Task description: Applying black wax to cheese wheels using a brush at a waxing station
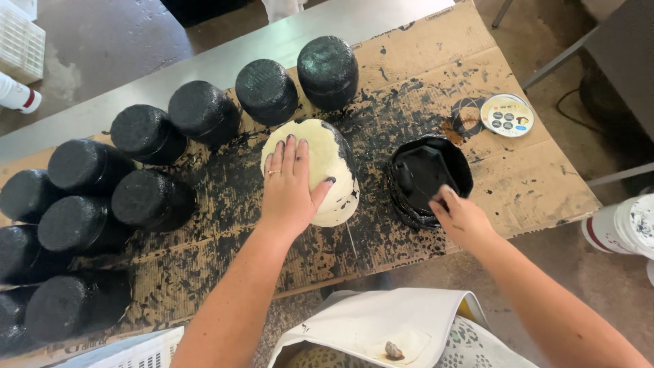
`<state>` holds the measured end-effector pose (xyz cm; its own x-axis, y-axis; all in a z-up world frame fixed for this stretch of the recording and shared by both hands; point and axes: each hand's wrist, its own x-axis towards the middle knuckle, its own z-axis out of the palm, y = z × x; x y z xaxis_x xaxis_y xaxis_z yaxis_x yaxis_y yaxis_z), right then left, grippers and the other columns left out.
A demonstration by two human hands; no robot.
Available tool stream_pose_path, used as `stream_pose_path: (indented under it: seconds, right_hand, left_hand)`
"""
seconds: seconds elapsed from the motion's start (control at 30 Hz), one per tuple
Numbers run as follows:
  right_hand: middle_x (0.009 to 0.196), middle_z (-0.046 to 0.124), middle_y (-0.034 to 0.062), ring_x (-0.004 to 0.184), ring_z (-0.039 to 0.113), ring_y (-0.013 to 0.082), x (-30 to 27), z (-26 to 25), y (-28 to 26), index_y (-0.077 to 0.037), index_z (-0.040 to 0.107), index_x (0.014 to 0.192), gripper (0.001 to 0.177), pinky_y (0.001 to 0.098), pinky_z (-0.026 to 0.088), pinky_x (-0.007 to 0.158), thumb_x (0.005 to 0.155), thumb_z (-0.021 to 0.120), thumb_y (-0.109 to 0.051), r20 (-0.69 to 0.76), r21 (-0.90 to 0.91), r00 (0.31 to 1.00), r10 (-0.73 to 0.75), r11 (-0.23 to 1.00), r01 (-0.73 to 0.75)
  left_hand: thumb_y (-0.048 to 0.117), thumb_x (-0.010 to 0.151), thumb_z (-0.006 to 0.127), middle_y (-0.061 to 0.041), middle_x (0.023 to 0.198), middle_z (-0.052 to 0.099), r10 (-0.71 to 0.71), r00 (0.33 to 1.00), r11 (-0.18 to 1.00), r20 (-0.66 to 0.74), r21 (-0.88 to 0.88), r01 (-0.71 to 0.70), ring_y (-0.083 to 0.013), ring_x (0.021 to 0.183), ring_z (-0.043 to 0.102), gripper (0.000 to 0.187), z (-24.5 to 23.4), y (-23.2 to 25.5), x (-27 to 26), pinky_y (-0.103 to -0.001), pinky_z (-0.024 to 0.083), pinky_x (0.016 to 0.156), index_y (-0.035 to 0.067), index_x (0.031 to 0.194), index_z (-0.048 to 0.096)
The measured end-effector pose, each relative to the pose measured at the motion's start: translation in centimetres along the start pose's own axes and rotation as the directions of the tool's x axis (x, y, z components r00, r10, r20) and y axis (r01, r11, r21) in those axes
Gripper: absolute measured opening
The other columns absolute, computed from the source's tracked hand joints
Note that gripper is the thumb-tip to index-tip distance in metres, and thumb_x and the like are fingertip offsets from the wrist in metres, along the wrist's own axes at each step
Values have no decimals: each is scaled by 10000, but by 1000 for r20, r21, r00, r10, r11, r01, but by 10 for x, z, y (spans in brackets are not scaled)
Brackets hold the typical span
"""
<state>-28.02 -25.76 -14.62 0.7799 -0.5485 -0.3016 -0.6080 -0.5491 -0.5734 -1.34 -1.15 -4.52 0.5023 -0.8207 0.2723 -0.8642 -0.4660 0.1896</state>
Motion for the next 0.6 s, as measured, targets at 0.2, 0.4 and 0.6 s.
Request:
stream_pose_path:
  seconds: [0.2,0.4,0.6]
  right_hand:
    - [788,737,203,853,734,445,-9,-3,-5,-167,560,1156,256,530,591,752,1071,464,-389,40,-12,997,67,998,-66]
    - [918,725,258,1000,694,478,0,-6,-4,-203,555,1192,255,581,554,854,1050,523,-412,-121,122,982,148,983,-134]
    - [948,737,241,954,719,441,-14,-12,11,-156,568,1226,301,551,571,803,1053,540,-400,-139,179,970,201,968,-175]
  left_hand:
    - [529,967,590,-315,1576,355,14,1000,1000,-27,15,-14,-479,1488,291,840,2,1,-2,-562,164,1218,-30,1550,360]
    - [533,958,604,-301,1575,365,-9,1000,1000,8,-22,9,-463,1488,294,836,1,2,0,-564,163,1218,-23,1541,380]
    - [548,944,604,-303,1554,398,27,996,1000,-81,14,-26,-468,1465,339,845,8,-3,-3,-555,180,1214,-23,1533,400]
